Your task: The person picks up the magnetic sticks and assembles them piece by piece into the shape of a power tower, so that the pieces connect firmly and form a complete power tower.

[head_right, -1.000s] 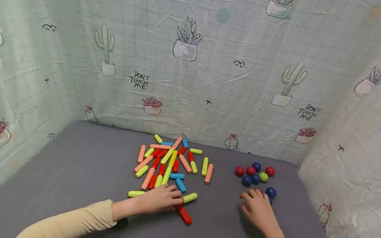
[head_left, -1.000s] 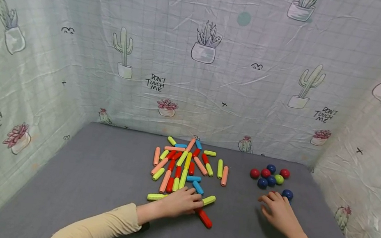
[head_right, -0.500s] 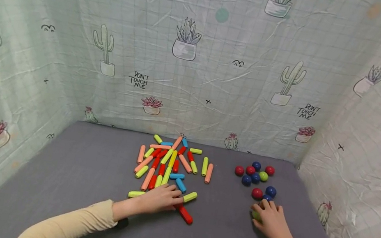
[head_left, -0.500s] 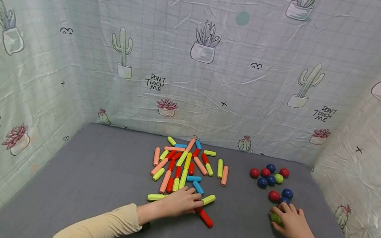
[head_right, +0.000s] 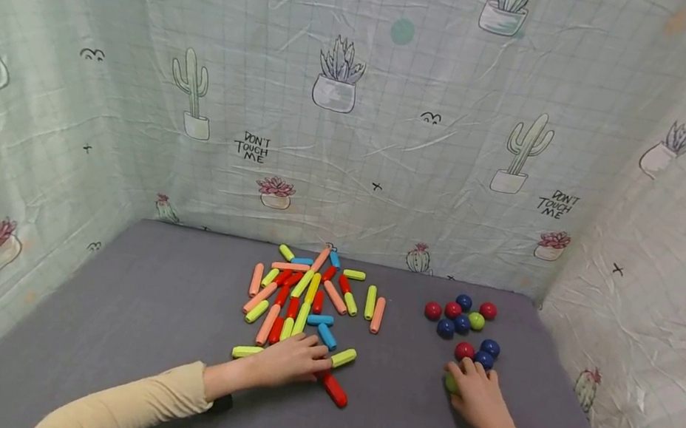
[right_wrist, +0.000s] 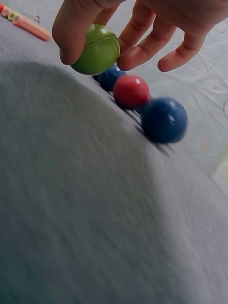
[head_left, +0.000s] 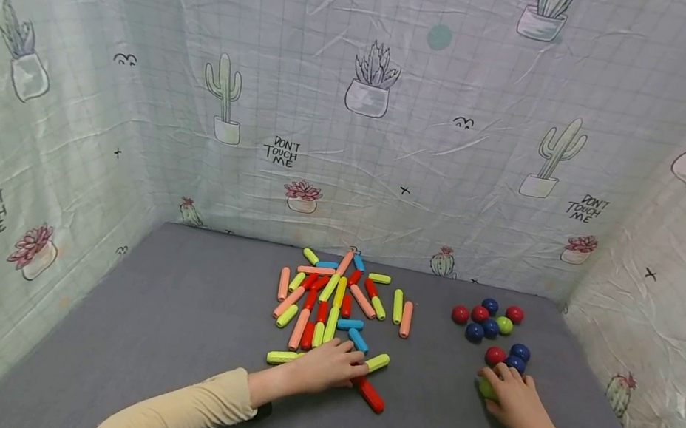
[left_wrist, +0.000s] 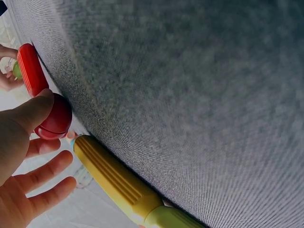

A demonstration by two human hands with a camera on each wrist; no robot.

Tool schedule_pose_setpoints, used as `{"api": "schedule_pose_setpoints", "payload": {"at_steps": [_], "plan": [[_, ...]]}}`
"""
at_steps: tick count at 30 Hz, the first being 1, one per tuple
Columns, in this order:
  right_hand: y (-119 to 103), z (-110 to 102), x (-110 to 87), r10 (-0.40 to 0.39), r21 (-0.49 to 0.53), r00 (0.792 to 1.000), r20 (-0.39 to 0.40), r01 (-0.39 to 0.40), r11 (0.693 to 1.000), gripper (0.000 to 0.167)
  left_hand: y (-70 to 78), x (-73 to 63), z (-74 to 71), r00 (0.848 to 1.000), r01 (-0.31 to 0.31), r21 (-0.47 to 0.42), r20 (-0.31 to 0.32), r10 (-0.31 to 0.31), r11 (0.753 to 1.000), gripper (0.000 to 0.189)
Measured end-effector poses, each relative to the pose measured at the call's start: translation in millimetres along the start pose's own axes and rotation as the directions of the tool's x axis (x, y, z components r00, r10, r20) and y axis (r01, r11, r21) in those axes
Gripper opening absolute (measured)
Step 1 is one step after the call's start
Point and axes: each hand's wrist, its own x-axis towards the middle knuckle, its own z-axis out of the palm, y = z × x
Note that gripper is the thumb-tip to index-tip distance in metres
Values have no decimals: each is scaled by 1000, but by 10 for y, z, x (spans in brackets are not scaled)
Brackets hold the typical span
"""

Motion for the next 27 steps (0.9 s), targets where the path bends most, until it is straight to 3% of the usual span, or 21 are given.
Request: {"api": "schedule_pose_setpoints", "payload": {"at_steps": [7, 18, 27], "plan": [[-192, 33, 188, -40, 87, 997, -69, 46, 995, 37, 7, -4, 8, 1000, -1, 23, -1, 1, 1000, 29], [-678, 75, 564, -130, 262, 991, 29, 118, 958, 35, 8, -13, 22, 1000, -8, 33, -5, 8, 999, 31], [-915, 143, 777, -181, 322, 981, 63, 152, 935, 36, 7, -16, 49, 1000, -14, 28, -22, 14, 1000, 29]]}}
